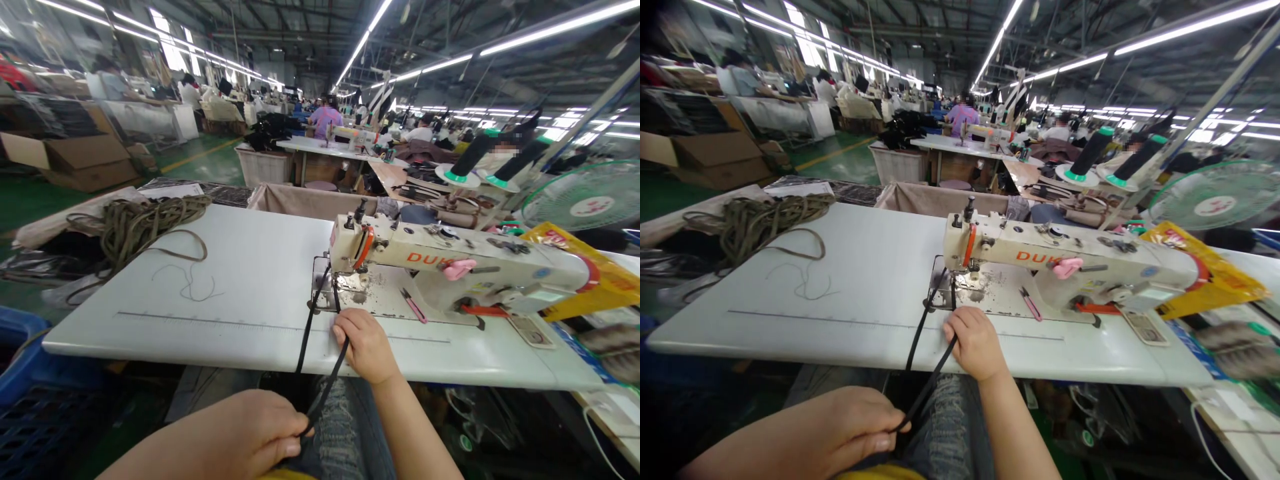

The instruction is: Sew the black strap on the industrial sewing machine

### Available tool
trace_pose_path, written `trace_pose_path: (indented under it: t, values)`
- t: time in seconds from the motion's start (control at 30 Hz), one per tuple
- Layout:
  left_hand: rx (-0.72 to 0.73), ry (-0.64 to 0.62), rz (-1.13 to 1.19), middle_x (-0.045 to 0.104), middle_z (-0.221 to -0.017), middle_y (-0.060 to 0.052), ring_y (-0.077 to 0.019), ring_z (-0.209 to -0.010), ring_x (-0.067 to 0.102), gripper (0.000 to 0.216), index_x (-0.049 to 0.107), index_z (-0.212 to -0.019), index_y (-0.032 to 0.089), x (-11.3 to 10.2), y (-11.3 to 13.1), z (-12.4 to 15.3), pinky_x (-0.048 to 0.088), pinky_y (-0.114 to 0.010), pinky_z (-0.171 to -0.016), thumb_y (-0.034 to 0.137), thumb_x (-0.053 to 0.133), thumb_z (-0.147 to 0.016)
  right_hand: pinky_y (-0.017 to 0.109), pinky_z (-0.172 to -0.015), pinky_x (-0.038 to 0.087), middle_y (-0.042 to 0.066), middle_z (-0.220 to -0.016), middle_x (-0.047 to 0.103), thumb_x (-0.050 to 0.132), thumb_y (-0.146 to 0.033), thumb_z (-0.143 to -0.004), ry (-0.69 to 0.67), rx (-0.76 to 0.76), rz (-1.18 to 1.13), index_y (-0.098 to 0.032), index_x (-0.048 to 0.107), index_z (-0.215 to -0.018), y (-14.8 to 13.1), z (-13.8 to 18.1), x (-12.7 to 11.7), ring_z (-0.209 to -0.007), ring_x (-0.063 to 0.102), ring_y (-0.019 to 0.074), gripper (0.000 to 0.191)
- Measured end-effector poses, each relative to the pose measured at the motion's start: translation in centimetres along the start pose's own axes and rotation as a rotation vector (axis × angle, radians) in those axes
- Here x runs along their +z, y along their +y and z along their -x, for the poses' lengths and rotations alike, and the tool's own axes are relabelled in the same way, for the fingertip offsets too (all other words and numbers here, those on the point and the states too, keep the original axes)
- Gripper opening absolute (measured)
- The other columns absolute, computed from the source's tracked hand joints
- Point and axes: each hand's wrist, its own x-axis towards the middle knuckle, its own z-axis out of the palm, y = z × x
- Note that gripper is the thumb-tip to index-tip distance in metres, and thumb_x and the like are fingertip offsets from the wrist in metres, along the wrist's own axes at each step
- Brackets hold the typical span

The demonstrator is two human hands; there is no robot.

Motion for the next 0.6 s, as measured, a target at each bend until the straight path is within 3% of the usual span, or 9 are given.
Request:
trace_pose_path:
  t: [0.3,0.6]
  values:
    - [0.026,0.025,-0.123,0.075,-0.102,-0.005,-0.0238,-0.095,0.070,0.025,0.071,-0.107,0.027,0.5,2.1,1.4,0.049,-0.030,-0.081,0.037,0.048,-0.106,0.044,-0.092,0.055,0.011,-0.101,0.073,0.049,-0.028,-0.107,0.026,-0.010,0.022,-0.018,0.071,-0.104,0.0,-0.1,0.1,-0.099,0.067,0.0246,0.024]
    - [0.030,-0.006,-0.292,0.077,-0.095,-0.004,-0.0243,-0.089,0.074,0.012,0.070,-0.096,0.025,1.7,4.0,1.8,0.048,-0.031,-0.071,0.030,0.060,-0.101,0.051,-0.104,0.054,0.015,-0.129,0.071,0.052,-0.028,-0.106,0.003,0.032,0.126,-0.016,0.070,-0.124,0.6,-0.6,0.9,-0.117,0.066,0.0281,0.028]
